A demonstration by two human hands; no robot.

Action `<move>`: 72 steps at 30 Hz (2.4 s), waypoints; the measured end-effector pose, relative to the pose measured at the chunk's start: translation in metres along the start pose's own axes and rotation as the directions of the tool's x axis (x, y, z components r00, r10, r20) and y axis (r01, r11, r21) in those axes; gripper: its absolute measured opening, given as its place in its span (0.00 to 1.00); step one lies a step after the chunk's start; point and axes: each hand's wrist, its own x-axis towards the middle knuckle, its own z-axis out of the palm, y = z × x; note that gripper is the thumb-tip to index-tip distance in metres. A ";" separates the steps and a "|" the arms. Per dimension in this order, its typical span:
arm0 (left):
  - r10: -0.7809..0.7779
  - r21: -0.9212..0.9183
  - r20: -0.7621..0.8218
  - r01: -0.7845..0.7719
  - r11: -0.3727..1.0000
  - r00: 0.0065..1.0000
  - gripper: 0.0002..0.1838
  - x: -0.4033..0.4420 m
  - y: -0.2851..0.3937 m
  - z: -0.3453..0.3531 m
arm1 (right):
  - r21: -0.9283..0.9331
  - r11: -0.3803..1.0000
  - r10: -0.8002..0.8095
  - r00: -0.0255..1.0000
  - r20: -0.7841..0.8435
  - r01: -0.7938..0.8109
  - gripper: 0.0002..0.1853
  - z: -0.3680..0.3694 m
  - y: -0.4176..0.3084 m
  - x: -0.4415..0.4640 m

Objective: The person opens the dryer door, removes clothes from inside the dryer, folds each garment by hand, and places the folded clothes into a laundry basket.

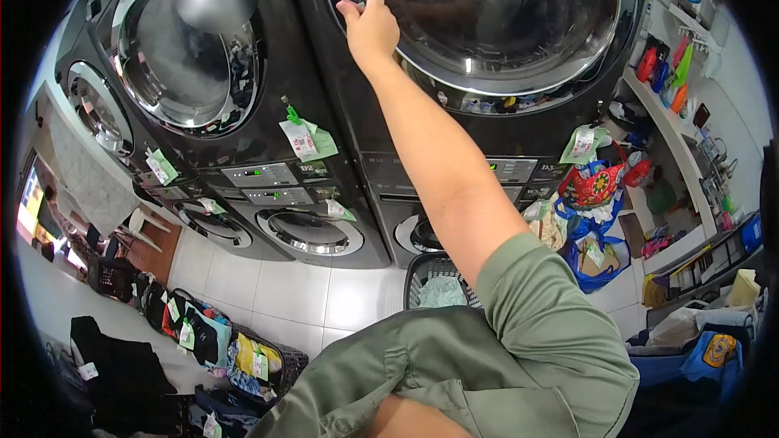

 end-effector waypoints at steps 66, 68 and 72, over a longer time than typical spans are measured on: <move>0.946 -0.996 -0.072 0.026 -0.084 0.315 0.46 -0.148 0.536 -0.220 | 0.371 0.926 0.029 0.991 0.127 -0.074 0.10 -0.214 -0.091 -0.115; 0.948 -0.997 -0.062 0.034 -0.076 0.311 0.45 -0.147 0.540 -0.221 | 0.445 0.887 0.062 0.985 0.159 -0.127 0.12 -0.257 -0.086 -0.121; 0.961 -0.998 -0.057 -0.018 -0.055 0.271 0.45 -0.143 0.556 -0.221 | 0.587 0.808 0.180 0.971 -0.157 -0.054 0.23 -0.353 -0.062 -0.133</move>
